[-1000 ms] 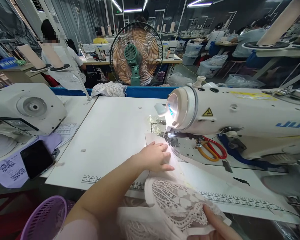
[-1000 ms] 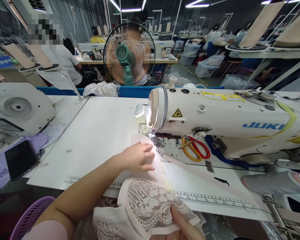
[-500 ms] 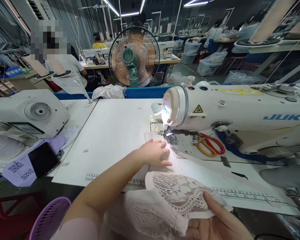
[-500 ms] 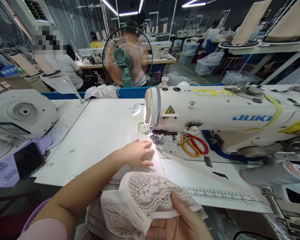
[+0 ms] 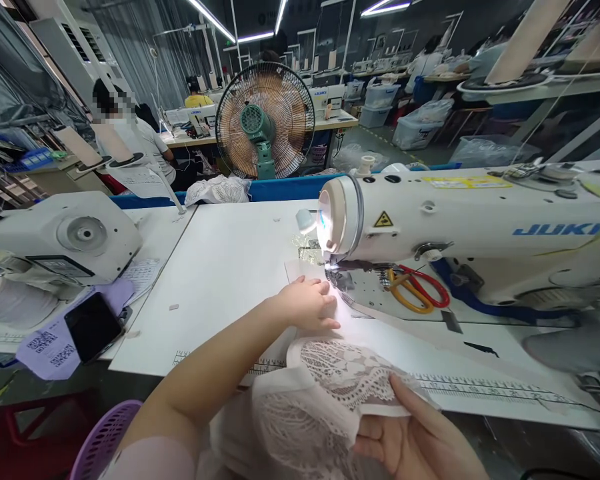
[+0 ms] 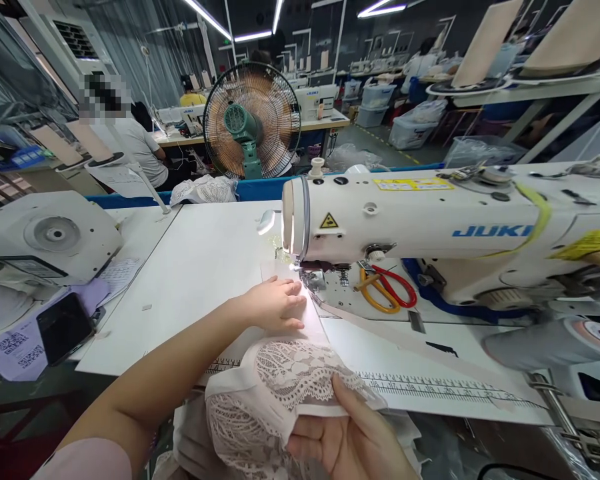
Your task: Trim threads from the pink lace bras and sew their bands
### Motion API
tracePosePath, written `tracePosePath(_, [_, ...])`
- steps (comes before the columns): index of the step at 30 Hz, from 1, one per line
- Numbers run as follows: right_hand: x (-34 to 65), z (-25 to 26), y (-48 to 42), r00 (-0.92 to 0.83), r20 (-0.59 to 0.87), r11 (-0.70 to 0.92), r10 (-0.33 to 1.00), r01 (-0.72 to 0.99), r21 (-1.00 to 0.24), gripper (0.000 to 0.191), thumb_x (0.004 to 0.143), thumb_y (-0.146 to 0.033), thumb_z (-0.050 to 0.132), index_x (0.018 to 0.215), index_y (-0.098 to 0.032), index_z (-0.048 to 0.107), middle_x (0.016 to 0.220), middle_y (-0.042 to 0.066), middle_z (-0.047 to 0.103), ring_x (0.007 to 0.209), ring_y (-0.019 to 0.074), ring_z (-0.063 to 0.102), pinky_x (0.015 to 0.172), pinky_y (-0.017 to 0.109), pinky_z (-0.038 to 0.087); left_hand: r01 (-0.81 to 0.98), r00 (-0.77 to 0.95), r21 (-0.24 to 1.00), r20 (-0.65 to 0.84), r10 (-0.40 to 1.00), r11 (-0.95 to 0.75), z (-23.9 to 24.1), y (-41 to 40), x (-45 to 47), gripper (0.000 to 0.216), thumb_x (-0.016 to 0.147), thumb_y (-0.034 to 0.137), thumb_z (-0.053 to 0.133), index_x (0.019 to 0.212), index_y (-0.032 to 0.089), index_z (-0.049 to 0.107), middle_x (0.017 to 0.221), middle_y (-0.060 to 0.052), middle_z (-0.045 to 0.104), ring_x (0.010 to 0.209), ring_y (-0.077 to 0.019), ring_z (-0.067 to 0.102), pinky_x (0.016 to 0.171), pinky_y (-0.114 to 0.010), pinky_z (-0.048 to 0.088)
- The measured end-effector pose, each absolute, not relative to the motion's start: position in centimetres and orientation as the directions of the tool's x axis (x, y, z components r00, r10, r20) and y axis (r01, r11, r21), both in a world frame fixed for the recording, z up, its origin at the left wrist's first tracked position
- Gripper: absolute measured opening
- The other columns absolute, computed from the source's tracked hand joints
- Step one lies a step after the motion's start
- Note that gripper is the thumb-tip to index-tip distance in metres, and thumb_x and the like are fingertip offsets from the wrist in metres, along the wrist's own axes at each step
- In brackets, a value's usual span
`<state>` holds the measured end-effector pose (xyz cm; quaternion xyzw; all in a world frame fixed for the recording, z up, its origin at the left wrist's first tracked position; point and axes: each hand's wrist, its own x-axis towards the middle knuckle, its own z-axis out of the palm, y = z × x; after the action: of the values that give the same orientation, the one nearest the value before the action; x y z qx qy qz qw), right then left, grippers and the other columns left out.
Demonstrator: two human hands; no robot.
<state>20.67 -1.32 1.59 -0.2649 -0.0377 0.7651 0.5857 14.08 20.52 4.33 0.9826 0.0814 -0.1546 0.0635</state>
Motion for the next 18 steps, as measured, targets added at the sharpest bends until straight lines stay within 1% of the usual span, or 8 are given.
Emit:
tracePosePath(3, [20.4,1.5,-0.7,-0.216,-0.245,-0.281,0.945,-0.920,-0.273,0.033,0.086,-0.045,0.061,0.106,-0.020,0.071,0.095,0.009,0.074,0.088,0.0213,0.069,0.077,0.030,0.051,0.164,0.936,0.090,-0.329,0.126,-0.982,4.5,20.5,14.0,0.056,0.089,0.058,0.040,0.125,0.018,0.054,0.137,-0.015,0.047,0.126,-0.0278,0.043,0.104,-0.042,0.035])
tracePosePath(5, [20.2,1.2,-0.4,-0.233,-0.209,-0.281,0.950,-0.929,-0.241,0.034,0.087,-0.044,0.060,0.108,-0.019,0.071,0.095,0.010,0.074,0.088,0.0210,0.069,0.075,0.028,0.051,0.160,0.931,0.088,-0.344,0.121,-0.983,4.6,20.5,14.0,0.056,0.089,0.058,0.040,0.126,0.018,0.054,0.135,-0.014,0.048,0.123,-0.0279,0.045,0.102,-0.041,0.037])
tracePosePath(9, [19.8,0.6,0.1,-0.229,-0.237,-0.281,0.944,-0.936,-0.212,0.036,0.089,-0.045,0.057,0.111,-0.020,0.069,0.101,0.010,0.072,0.090,0.0223,0.068,0.078,0.033,0.050,0.162,0.918,0.076,-0.376,0.122,-0.984,4.7,20.7,14.0,0.059,0.087,0.060,0.042,0.129,0.020,0.051,0.137,-0.014,0.046,0.125,-0.0293,0.043,0.101,-0.046,0.038])
tracePosePath(12, [19.6,0.4,0.5,-0.234,-0.231,-0.283,0.944,-0.935,-0.212,0.040,0.088,-0.048,0.058,0.111,-0.017,0.069,0.107,0.013,0.071,0.090,0.0233,0.067,0.080,0.036,0.050,0.141,0.915,0.041,-0.387,0.115,-0.989,4.8,20.8,14.2,0.060,0.086,0.060,0.044,0.131,0.020,0.049,0.140,-0.015,0.044,0.126,-0.0299,0.042,0.100,-0.049,0.039])
tracePosePath(16, [19.2,0.5,1.3,-0.240,-0.187,-0.274,0.953,-0.944,-0.185,0.042,0.088,-0.047,0.058,0.108,-0.013,0.069,0.105,0.013,0.071,0.087,0.0219,0.066,0.081,0.036,0.049,0.103,0.915,-0.004,-0.392,0.096,-0.995,5.0,21.1,14.4,0.056,0.087,0.055,0.047,0.131,0.021,0.050,0.138,-0.014,0.046,0.124,-0.0288,0.044,0.099,-0.045,0.040])
tracePosePath(18, [19.0,0.6,1.8,-0.233,-0.174,-0.262,0.957,-0.950,-0.170,0.043,0.088,-0.048,0.058,0.107,-0.011,0.070,0.103,0.013,0.071,0.086,0.0217,0.066,0.080,0.036,0.049,0.098,0.912,-0.007,-0.399,0.093,-0.995,5.2,21.2,14.5,0.052,0.088,0.052,0.047,0.131,0.022,0.051,0.138,-0.013,0.047,0.123,-0.0281,0.046,0.100,-0.044,0.039])
